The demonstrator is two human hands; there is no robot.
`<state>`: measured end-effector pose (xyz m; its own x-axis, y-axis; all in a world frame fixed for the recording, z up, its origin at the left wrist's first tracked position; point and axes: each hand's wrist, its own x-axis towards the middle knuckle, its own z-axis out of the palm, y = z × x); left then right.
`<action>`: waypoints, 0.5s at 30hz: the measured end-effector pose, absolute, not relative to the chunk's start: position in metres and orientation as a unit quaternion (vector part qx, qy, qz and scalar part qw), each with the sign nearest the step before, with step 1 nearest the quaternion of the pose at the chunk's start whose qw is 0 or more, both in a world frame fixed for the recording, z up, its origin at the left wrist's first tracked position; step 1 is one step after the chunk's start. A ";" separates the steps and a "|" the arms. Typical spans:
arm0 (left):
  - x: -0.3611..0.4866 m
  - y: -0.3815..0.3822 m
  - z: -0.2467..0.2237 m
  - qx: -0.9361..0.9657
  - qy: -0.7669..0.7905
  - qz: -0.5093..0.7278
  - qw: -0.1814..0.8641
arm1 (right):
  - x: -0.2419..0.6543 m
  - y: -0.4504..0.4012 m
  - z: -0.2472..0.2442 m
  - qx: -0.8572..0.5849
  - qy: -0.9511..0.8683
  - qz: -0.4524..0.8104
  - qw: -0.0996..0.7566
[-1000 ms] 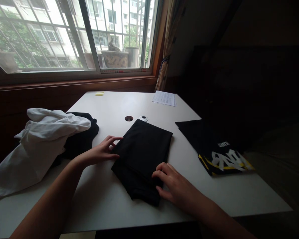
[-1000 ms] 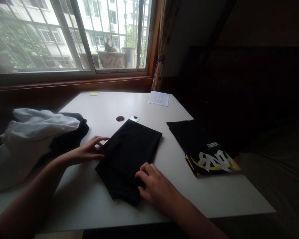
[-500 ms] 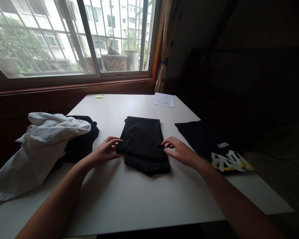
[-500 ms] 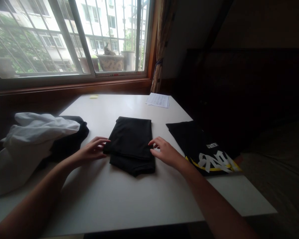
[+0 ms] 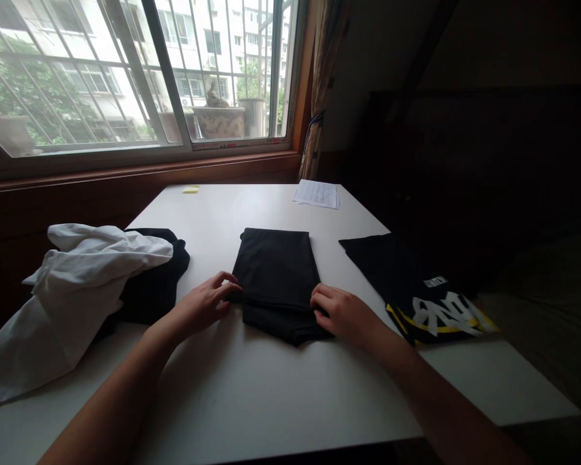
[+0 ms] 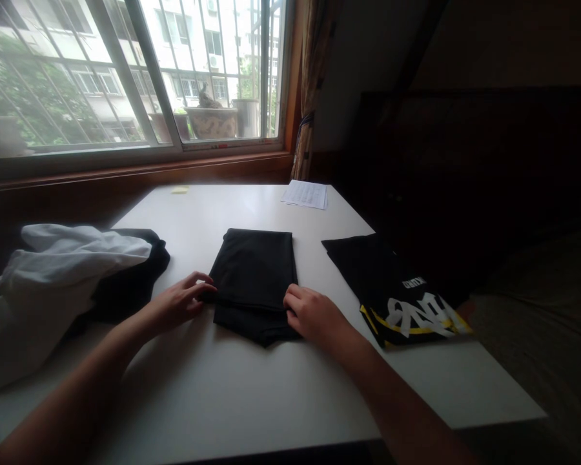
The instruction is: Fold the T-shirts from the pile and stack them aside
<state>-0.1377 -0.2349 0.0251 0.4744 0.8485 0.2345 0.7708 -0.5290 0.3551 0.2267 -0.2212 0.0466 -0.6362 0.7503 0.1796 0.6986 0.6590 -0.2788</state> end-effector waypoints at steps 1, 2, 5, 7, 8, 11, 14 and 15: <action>-0.137 -0.235 0.025 0.854 0.471 0.195 0.099 | 0.227 -0.221 0.046 -0.405 -0.897 0.096 0.146; -0.137 -0.235 0.025 0.855 0.470 0.196 0.096 | 0.227 -0.220 0.046 -0.408 -0.894 0.100 0.155; -0.135 -0.234 0.025 0.854 0.477 0.191 0.086 | 0.229 -0.217 0.044 -0.419 -0.874 0.130 0.207; -0.132 -0.234 0.026 0.850 0.485 0.190 0.076 | 0.231 -0.213 0.042 -0.430 -0.846 0.180 0.260; -0.131 -0.234 0.026 0.849 0.486 0.194 0.074 | 0.233 -0.211 0.040 -0.436 -0.825 0.216 0.286; -0.127 -0.235 0.026 0.841 0.486 0.225 0.080 | 0.237 -0.205 0.034 -0.455 -0.751 0.344 0.334; -0.124 -0.236 0.024 0.825 0.486 0.269 0.108 | 0.239 -0.202 0.031 -0.444 -0.675 0.475 0.349; -0.124 -0.236 0.023 0.818 0.485 0.285 0.122 | 0.239 -0.201 0.031 -0.437 -0.651 0.510 0.353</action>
<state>-0.1236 -0.2363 0.0229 0.3677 0.8625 0.3477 0.7232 -0.5003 0.4761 0.2388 -0.2015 0.0310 -0.3695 0.9291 0.0138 0.2086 0.0975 -0.9731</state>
